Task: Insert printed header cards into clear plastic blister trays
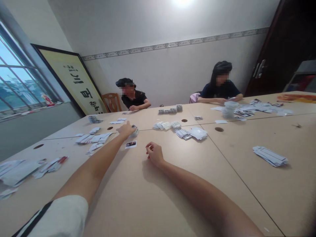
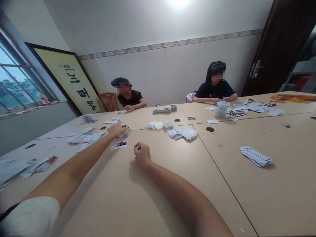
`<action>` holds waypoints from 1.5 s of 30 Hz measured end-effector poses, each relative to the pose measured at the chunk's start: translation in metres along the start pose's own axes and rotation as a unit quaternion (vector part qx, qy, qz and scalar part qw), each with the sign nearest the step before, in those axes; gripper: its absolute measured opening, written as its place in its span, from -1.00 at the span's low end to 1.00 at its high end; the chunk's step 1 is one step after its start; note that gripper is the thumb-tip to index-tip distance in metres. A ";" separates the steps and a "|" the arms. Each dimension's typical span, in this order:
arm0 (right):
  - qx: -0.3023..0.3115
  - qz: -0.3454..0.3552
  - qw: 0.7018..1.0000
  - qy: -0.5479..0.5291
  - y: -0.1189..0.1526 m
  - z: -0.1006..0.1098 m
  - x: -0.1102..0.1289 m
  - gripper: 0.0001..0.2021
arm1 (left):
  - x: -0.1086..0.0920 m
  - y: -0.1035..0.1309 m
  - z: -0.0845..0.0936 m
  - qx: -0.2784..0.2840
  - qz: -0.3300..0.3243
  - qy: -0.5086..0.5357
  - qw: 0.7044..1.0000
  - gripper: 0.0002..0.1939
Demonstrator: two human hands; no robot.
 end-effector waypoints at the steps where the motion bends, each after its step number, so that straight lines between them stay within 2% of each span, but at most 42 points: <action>1: 0.000 0.000 1.000 0.000 0.000 0.000 0.001 -0.88 | 0.000 0.000 0.001 -0.001 -0.004 0.000 1.000 -0.24; 3: 0.000 -0.002 1.000 0.000 0.001 0.001 0.002 -0.87 | -0.005 0.001 0.004 -0.007 -0.023 0.001 1.000 -0.25; 5: 0.003 -0.003 1.000 0.000 0.001 0.001 0.002 -0.87 | -0.017 0.005 0.009 -0.021 -0.073 0.008 0.997 -0.31; 10: 0.000 -0.011 1.000 -0.003 0.000 0.003 0.002 -0.88 | -0.080 0.035 0.011 -0.049 -0.270 0.060 0.960 -0.51; 12: -0.008 -0.017 1.000 -0.005 0.000 0.005 0.001 -0.89 | -0.100 0.052 0.007 -0.054 -0.305 0.081 0.947 -0.53; 14: -0.016 -0.020 1.000 -0.007 -0.001 0.007 0.000 -0.88 | -0.110 0.069 0.002 -0.065 -0.303 0.098 0.946 -0.55; 17: -0.022 -0.023 0.999 -0.010 -0.003 0.008 -0.001 -0.88 | -0.100 0.093 -0.009 -0.070 -0.248 0.106 0.961 -0.66; 21: -0.024 -0.030 0.999 -0.013 -0.003 0.008 -0.003 -0.90 | -0.061 0.109 -0.027 -0.025 -0.202 0.089 0.975 -0.70; 25: -0.019 -0.036 0.999 -0.010 -0.003 0.007 -0.003 -0.93 | -0.019 0.088 -0.039 0.011 -0.125 0.056 0.991 -0.52; 28: -0.014 -0.034 0.999 -0.004 -0.002 0.008 -0.003 -0.93 | -0.003 0.065 -0.051 0.050 -0.084 0.042 0.994 -0.52; 33: -0.005 -0.031 0.999 0.002 -0.001 0.007 -0.003 -0.93 | 0.004 0.039 -0.068 0.081 -0.064 0.035 0.994 -0.49; 37: -0.003 -0.035 0.999 0.002 -0.001 0.006 -0.005 -0.92 | 0.003 0.024 -0.075 0.084 -0.059 0.040 0.994 -0.44; 45: 0.000 -0.052 0.999 0.006 -0.004 0.003 -0.006 -0.90 | -0.025 -0.004 -0.072 0.061 -0.081 0.051 0.994 -0.37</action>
Point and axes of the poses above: each hand's wrist, its own y-axis away from the middle knuckle, its own z-axis out of the back of the hand, x = y × z, the point moved 8 cm from there along -y, towards the middle knuckle, and after that the axes turned 12 degrees about -x, right-handed, at the moved point
